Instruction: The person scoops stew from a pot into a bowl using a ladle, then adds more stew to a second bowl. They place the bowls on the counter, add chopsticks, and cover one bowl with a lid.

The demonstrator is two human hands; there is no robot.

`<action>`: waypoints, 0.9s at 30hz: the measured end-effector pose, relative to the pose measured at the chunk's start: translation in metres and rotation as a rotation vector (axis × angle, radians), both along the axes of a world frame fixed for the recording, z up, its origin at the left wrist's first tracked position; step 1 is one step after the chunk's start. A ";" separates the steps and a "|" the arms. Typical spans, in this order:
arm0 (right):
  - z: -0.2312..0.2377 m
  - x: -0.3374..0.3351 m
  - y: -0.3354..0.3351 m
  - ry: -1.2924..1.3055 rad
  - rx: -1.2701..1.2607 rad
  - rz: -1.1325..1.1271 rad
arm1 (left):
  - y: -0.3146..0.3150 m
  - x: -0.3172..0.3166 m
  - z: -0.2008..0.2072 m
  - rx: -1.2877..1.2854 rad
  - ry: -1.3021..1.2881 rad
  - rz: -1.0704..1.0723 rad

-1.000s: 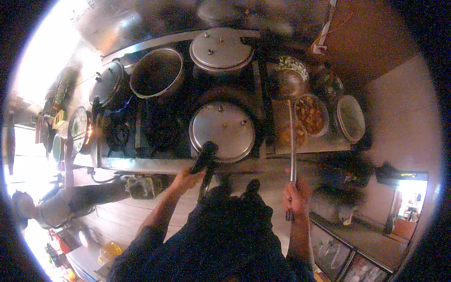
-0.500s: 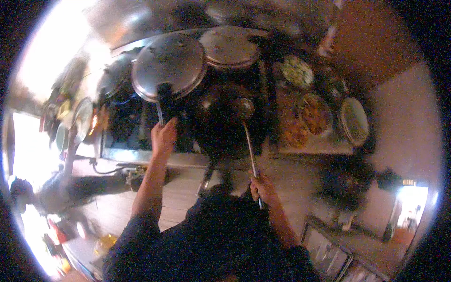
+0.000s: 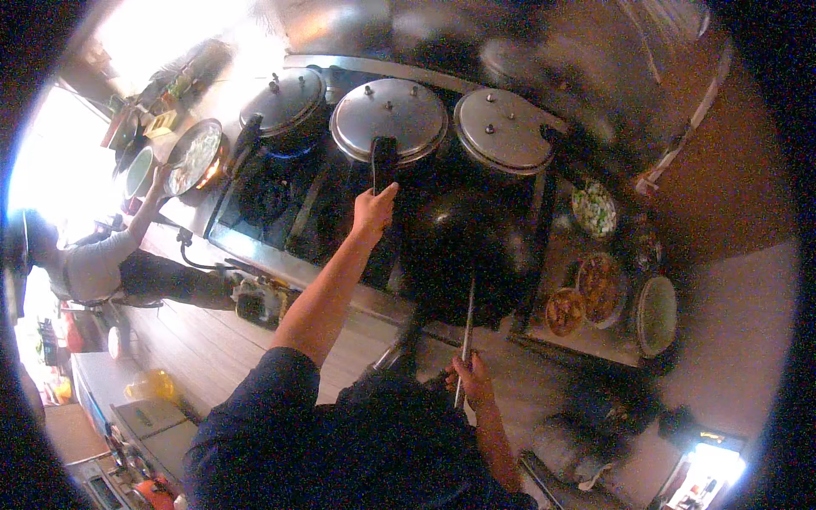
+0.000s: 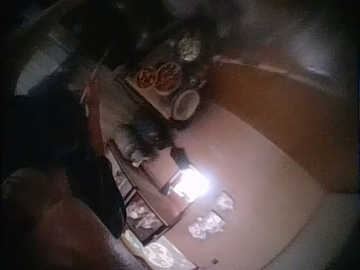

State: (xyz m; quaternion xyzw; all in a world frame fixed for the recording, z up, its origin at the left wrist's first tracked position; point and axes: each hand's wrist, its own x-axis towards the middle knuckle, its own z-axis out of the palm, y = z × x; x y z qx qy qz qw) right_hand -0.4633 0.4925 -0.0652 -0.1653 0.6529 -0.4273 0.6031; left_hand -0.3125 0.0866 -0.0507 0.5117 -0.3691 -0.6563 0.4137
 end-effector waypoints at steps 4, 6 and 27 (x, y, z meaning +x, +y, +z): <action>0.001 0.001 -0.001 0.011 0.033 -0.006 | -0.005 -0.006 -0.007 0.015 -0.012 0.034; -0.001 0.001 0.003 0.013 0.016 -0.009 | -0.008 -0.010 -0.009 0.011 0.013 0.044; 0.013 -0.006 0.139 -0.001 0.153 -0.208 | -0.008 -0.016 -0.006 0.023 0.095 0.011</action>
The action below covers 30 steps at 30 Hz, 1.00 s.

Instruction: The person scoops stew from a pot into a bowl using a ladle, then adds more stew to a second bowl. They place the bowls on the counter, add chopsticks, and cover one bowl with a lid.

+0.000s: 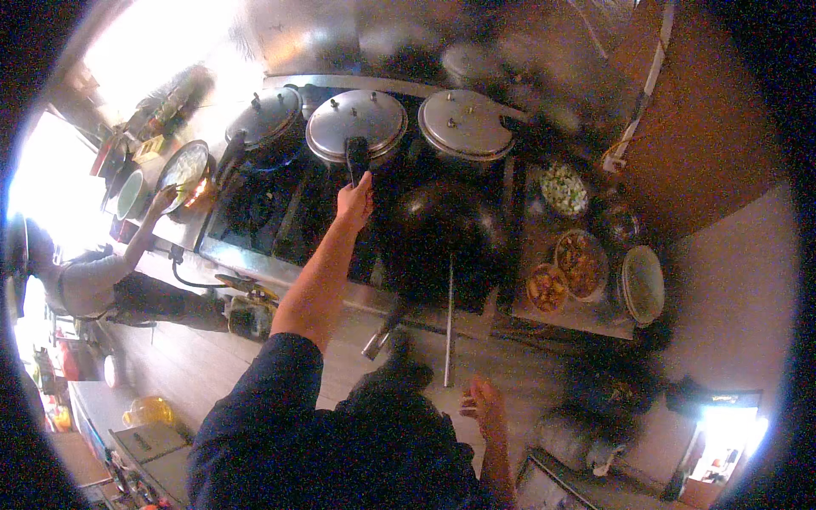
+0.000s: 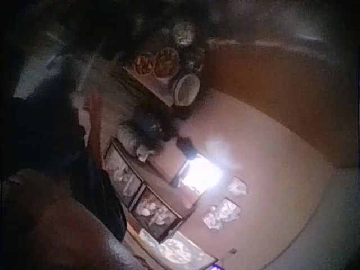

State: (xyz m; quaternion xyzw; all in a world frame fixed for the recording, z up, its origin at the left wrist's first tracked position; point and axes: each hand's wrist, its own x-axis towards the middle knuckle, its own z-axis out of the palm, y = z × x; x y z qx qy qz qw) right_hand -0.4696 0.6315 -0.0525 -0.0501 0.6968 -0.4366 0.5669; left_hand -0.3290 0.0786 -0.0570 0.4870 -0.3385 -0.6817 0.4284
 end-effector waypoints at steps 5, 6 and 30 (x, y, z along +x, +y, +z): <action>-0.012 0.011 0.029 -0.023 0.076 0.014 | -0.001 0.019 -0.024 -0.093 -0.151 -0.047; -0.017 0.011 0.036 -0.018 0.095 0.020 | 0.002 0.021 -0.027 -0.104 -0.238 -0.042; -0.060 0.236 -0.012 0.115 0.310 0.126 | -0.146 0.408 0.050 -0.867 -1.518 -0.210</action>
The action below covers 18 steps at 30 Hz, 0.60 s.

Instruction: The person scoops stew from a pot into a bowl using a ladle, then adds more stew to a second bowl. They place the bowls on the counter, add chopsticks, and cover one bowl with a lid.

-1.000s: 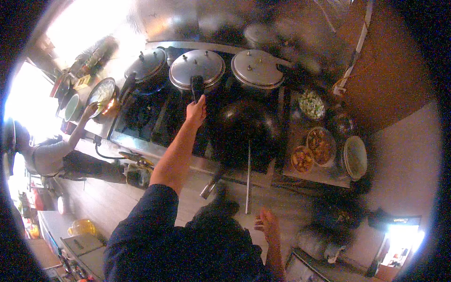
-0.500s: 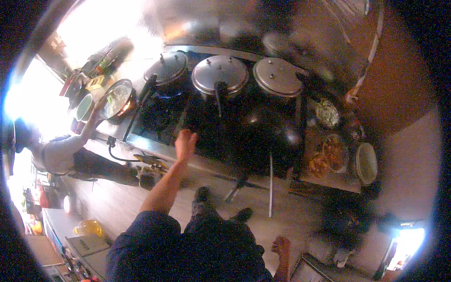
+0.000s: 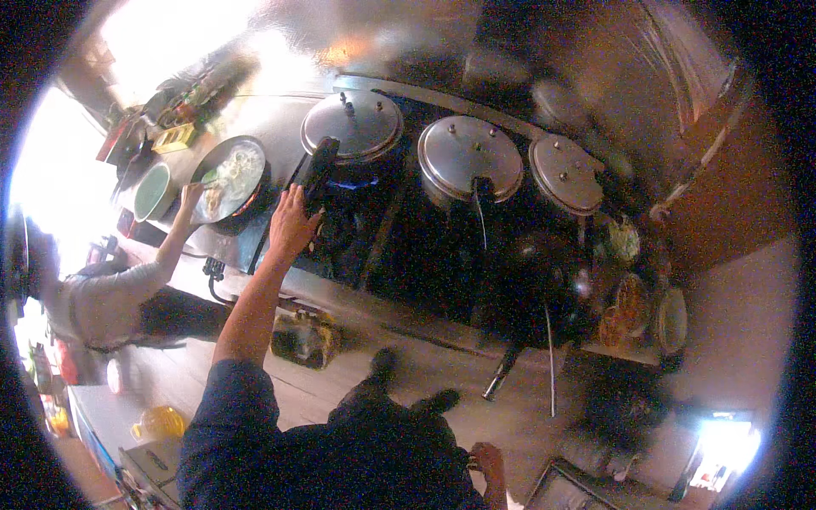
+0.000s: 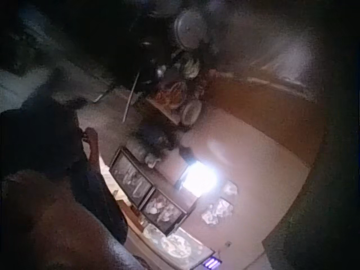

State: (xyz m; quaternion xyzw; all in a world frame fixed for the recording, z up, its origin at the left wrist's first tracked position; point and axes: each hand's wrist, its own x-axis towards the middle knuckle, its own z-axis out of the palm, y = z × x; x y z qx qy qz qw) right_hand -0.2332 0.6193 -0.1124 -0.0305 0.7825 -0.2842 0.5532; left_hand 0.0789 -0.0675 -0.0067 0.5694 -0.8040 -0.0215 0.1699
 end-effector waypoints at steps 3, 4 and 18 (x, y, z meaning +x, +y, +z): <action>0.004 0.012 -0.029 0.053 -0.029 -0.060 | 0.017 0.012 -0.012 -0.100 0.247 0.071; 0.001 0.012 -0.041 0.079 0.011 -0.013 | 0.027 0.017 -0.017 -0.148 0.319 0.092; -0.202 0.188 -0.366 -0.352 -0.192 0.308 | 0.204 0.072 -0.261 0.808 0.327 0.128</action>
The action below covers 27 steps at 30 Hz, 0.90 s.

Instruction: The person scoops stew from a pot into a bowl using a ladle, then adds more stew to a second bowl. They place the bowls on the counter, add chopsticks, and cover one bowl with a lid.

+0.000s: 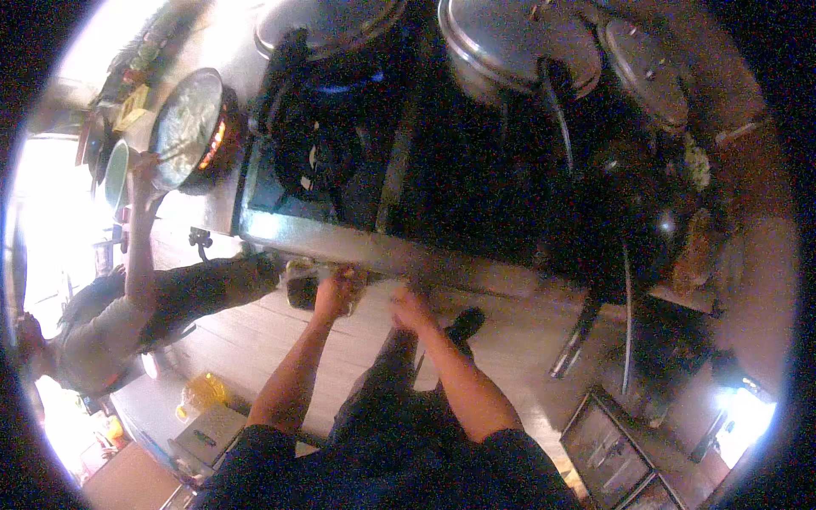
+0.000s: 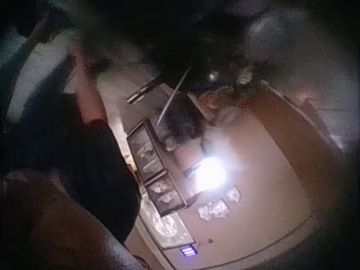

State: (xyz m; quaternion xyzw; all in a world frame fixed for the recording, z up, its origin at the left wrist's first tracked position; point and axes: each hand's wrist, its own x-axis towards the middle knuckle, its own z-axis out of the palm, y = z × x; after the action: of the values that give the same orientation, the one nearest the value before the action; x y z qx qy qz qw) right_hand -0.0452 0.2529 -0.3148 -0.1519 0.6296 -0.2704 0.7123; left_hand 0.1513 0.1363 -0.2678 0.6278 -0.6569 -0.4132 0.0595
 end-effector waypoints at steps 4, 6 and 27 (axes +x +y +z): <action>-0.047 0.034 -0.069 -0.175 0.167 -0.445 | -0.034 0.000 -0.074 0.024 0.008 -0.022; -0.065 0.040 -0.088 -0.189 0.175 -0.549 | -0.039 -0.002 -0.091 -0.217 -0.032 -0.225; -0.108 0.099 -0.139 -0.242 0.062 -0.856 | -0.075 0.052 -0.148 0.209 0.774 0.392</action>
State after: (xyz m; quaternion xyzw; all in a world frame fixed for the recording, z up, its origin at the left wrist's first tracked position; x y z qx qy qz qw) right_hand 0.0539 0.1141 -0.4229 0.1765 0.5555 -0.5379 0.6090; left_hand 0.2032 0.0609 -0.4157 0.5423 -0.4098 -0.6627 0.3144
